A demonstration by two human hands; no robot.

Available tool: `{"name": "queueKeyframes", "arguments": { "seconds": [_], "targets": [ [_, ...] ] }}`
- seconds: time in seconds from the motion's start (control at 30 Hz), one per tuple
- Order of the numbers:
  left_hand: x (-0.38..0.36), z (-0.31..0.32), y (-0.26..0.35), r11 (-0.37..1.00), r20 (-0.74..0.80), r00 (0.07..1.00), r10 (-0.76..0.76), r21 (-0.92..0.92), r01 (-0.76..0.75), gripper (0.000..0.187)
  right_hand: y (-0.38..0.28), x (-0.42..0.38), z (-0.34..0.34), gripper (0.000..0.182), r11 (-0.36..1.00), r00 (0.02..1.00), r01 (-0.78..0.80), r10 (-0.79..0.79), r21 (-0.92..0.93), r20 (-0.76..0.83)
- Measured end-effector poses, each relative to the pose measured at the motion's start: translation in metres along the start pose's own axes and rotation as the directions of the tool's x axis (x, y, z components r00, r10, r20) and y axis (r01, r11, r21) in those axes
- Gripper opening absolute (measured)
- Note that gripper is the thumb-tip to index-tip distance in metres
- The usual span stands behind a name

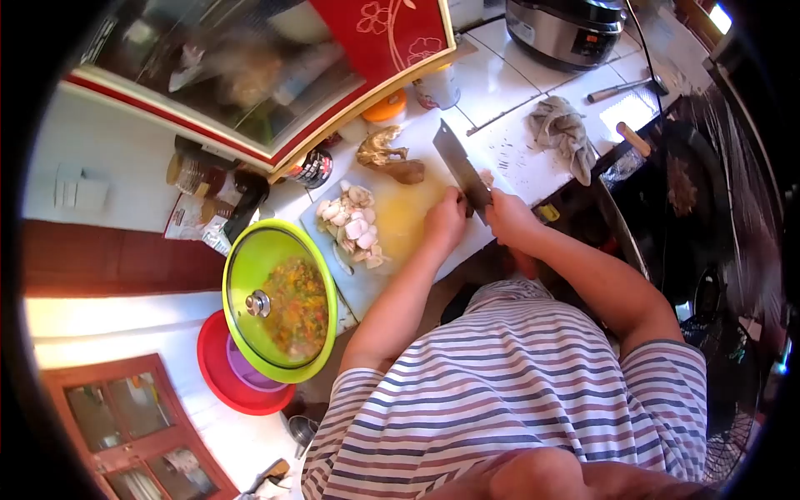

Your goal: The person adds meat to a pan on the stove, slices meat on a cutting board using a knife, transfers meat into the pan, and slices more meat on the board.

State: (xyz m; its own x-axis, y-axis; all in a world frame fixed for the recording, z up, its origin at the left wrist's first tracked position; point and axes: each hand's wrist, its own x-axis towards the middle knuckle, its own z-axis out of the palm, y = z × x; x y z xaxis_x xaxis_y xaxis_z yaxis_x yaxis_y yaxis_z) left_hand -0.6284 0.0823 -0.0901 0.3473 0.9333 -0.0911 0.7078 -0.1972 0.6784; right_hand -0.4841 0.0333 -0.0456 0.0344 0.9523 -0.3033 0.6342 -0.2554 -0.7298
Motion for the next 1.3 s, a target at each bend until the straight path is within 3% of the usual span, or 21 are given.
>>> {"name": "queueKeyframes", "arguments": {
  "seconds": [0.23, 0.3, 0.33, 0.47, 0.53, 0.67, 0.87, 1.07, 1.13, 1.3],
  "targets": [
    [-0.007, -0.001, 0.009, 0.996, 0.051, 0.996, -0.068, 0.059, 0.065, 0.021, -0.008, -0.053, -0.029, 0.015, 0.967, 0.994, 0.079, -0.059, -0.241, 0.087],
    [-0.007, 0.000, 0.012, 0.992, 0.038, 0.996, -0.080, 0.100, 0.075, 0.021, 0.000, -0.062, -0.029, 0.015, 0.975, 0.992, 0.080, -0.058, -0.208, 0.109],
    [-0.008, 0.000, 0.013, 0.985, 0.026, 0.995, -0.095, 0.148, 0.090, 0.021, -0.005, -0.067, -0.033, 0.016, 0.991, 0.991, -0.014, 0.032, -0.134, 0.131],
    [-0.008, 0.002, 0.012, 0.991, -0.003, 0.999, -0.035, 0.129, 0.035, 0.021, 0.008, -0.070, -0.030, 0.016, 0.992, 0.998, 0.005, 0.004, -0.128, 0.067],
    [-0.007, 0.002, 0.011, 0.993, 0.024, 0.997, -0.069, 0.100, 0.066, 0.021, 0.011, -0.072, -0.029, 0.015, 1.000, 0.997, -0.004, 0.007, -0.028, 0.082],
    [-0.008, 0.001, 0.009, 0.988, 0.046, 0.998, -0.037, 0.151, 0.030, 0.022, 0.014, -0.074, -0.017, 0.015, 0.998, 0.999, 0.010, -0.006, -0.065, 0.050],
    [-0.006, 0.003, 0.010, 0.989, 0.006, 1.000, 0.024, 0.148, -0.025, 0.020, 0.011, -0.085, -0.020, 0.015, 0.995, 0.993, -0.097, 0.097, -0.003, 0.070],
    [-0.006, 0.006, 0.007, 0.988, 0.005, 1.000, 0.014, 0.152, -0.014, 0.020, 0.008, -0.090, -0.016, 0.014, 0.993, 0.993, -0.074, 0.081, -0.088, 0.081],
    [-0.004, 0.007, 0.004, 0.986, 0.005, 0.999, 0.041, 0.163, -0.041, 0.020, 0.016, -0.081, -0.007, 0.014, 0.971, 1.000, 0.009, -0.004, -0.241, 0.020],
    [-0.007, 0.003, 0.005, 0.992, 0.021, 0.999, 0.025, 0.124, -0.027, 0.019, 0.010, -0.054, -0.003, 0.016, 0.985, 1.000, 0.003, -0.006, -0.172, -0.017]
  ]
}}
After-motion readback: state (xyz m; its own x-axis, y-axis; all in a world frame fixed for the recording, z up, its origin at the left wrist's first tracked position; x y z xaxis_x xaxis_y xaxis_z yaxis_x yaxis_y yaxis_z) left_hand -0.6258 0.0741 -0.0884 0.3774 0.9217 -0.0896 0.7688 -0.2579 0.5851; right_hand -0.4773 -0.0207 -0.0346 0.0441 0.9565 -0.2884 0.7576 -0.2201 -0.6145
